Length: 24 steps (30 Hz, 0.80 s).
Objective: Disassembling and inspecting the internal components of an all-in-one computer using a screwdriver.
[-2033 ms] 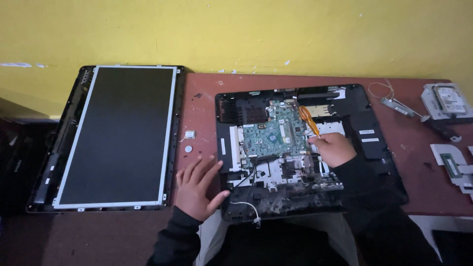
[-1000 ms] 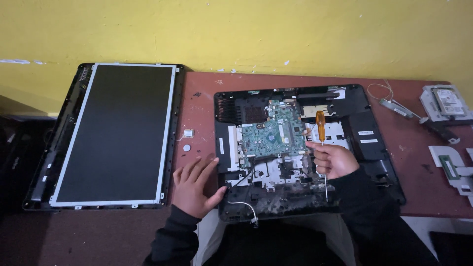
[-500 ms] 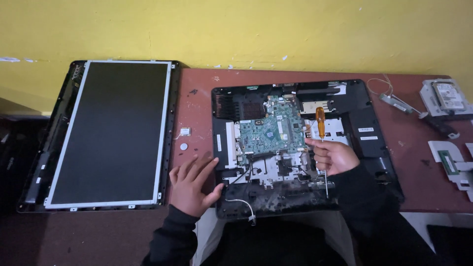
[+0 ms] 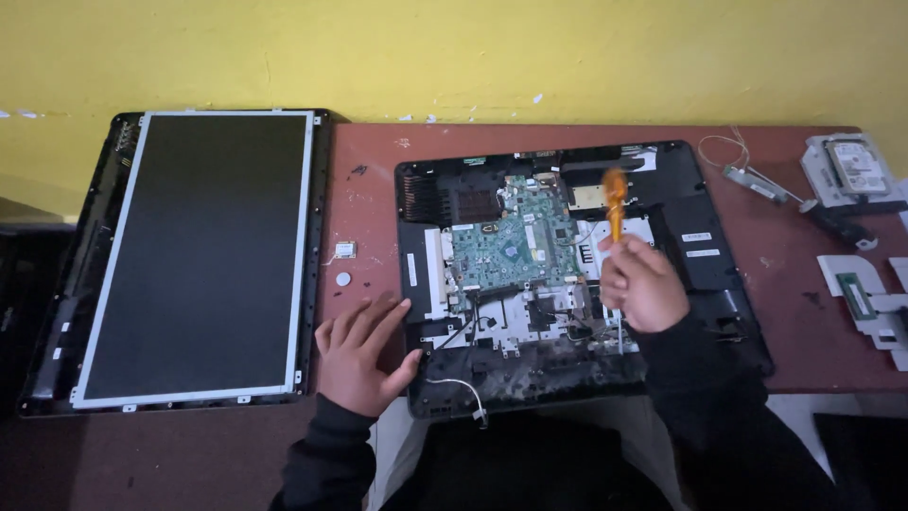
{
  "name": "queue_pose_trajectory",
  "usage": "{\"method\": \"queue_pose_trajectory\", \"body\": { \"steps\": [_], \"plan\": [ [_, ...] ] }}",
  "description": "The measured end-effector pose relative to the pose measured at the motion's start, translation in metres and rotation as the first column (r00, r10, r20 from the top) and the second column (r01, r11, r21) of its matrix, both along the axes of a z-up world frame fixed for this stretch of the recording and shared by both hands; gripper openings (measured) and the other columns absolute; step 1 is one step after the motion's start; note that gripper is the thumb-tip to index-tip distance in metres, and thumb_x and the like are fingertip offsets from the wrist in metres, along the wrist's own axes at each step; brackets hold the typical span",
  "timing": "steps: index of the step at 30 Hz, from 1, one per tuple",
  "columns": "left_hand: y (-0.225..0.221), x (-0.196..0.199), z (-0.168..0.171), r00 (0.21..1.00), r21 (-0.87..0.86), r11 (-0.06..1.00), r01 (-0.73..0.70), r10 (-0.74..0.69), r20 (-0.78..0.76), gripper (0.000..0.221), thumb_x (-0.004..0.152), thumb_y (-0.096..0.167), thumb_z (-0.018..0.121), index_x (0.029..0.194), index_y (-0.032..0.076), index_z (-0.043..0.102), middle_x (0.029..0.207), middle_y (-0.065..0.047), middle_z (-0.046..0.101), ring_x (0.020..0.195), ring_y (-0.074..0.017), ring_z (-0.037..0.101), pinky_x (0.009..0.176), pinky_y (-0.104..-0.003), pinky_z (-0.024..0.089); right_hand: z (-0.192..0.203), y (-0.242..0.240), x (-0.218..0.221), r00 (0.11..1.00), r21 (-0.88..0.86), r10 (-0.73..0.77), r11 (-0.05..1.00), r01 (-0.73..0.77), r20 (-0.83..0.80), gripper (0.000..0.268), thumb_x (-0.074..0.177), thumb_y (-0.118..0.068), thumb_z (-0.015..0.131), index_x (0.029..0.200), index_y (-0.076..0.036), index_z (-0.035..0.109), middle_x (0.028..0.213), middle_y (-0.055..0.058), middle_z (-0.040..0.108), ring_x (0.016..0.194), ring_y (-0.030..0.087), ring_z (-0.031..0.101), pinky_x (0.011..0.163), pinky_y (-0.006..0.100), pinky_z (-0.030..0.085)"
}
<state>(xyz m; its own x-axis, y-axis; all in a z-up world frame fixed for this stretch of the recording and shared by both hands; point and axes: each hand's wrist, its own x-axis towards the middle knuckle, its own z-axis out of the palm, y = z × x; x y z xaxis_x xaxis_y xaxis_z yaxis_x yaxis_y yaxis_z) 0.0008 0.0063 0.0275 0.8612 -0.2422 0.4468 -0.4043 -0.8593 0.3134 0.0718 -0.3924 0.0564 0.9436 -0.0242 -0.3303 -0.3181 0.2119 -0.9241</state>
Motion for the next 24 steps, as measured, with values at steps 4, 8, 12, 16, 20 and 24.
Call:
{"method": "queue_pose_trajectory", "body": {
  "steps": [4, 8, 12, 16, 20, 24],
  "plan": [
    [0.001, 0.000, -0.001, 1.000, -0.011, 1.000, 0.005, -0.005, -0.001, 0.063, 0.087, 0.052, 0.067, 0.145, 0.030, 0.060, 0.145, 0.005, 0.061, 0.133, -0.0243, 0.052, 0.101, -0.044, 0.032, 0.021, -0.002, 0.006, 0.971, 0.313, 0.016, 0.945, -0.093, 0.241, 0.014, 0.108, -0.011, 0.047, 0.111, -0.003, 0.059, 0.095, 0.012, 0.049, 0.086, 0.025, 0.051, 0.077, 0.039, 0.048],
    [-0.001, -0.001, 0.001, 1.000, 0.004, 1.000, -0.011, 0.011, -0.006, 0.062, 0.087, 0.052, 0.065, 0.145, 0.031, 0.060, 0.143, 0.005, 0.062, 0.131, -0.0248, 0.052, 0.099, -0.045, 0.033, 0.071, 0.028, -0.001, 0.860, -0.267, 0.295, 0.944, -0.194, 0.417, 0.019, 0.104, -0.012, 0.054, 0.111, 0.002, 0.064, 0.105, 0.020, 0.072, 0.100, 0.032, 0.075, 0.097, 0.047, 0.063],
    [0.002, 0.001, -0.009, 0.998, -0.033, 0.999, -0.015, 0.013, -0.058, 0.058, 0.090, 0.059, 0.066, 0.141, 0.032, 0.064, 0.137, 0.001, 0.061, 0.131, -0.0287, 0.051, 0.106, -0.053, 0.028, 0.066, 0.048, -0.008, 0.735, -0.506, 0.329, 0.862, 0.022, 0.593, 0.012, 0.095, 0.001, 0.069, 0.104, 0.008, 0.069, 0.094, 0.022, 0.076, 0.091, 0.035, 0.079, 0.075, 0.042, 0.066],
    [0.002, 0.001, -0.010, 0.998, -0.026, 0.999, -0.019, 0.018, -0.058, 0.058, 0.090, 0.060, 0.066, 0.142, 0.033, 0.063, 0.137, 0.002, 0.061, 0.132, -0.0284, 0.050, 0.106, -0.053, 0.027, 0.057, 0.045, -0.007, 0.674, -0.489, 0.322, 0.870, 0.067, 0.665, 0.012, 0.093, 0.002, 0.071, 0.103, 0.007, 0.068, 0.094, 0.020, 0.078, 0.089, 0.030, 0.079, 0.069, 0.036, 0.066],
    [0.000, 0.001, -0.005, 0.998, -0.032, 0.999, -0.009, 0.007, -0.058, 0.055, 0.093, 0.057, 0.063, 0.142, 0.031, 0.064, 0.136, 0.000, 0.061, 0.131, -0.0290, 0.051, 0.106, -0.052, 0.028, 0.046, 0.043, -0.002, 0.603, -0.443, 0.296, 0.890, 0.107, 0.740, 0.009, 0.094, 0.005, 0.068, 0.103, 0.009, 0.065, 0.095, 0.021, 0.076, 0.091, 0.033, 0.079, 0.070, 0.039, 0.067],
    [-0.001, 0.000, -0.002, 0.999, -0.030, 1.000, -0.002, 0.000, -0.045, 0.053, 0.095, 0.057, 0.063, 0.141, 0.030, 0.064, 0.134, -0.001, 0.061, 0.130, -0.0288, 0.051, 0.105, -0.050, 0.029, 0.038, 0.040, 0.002, 0.585, -0.440, 0.314, 0.894, 0.084, 0.748, 0.007, 0.096, 0.005, 0.066, 0.101, 0.008, 0.063, 0.095, 0.021, 0.075, 0.093, 0.034, 0.078, 0.071, 0.042, 0.066]
  ]
}}
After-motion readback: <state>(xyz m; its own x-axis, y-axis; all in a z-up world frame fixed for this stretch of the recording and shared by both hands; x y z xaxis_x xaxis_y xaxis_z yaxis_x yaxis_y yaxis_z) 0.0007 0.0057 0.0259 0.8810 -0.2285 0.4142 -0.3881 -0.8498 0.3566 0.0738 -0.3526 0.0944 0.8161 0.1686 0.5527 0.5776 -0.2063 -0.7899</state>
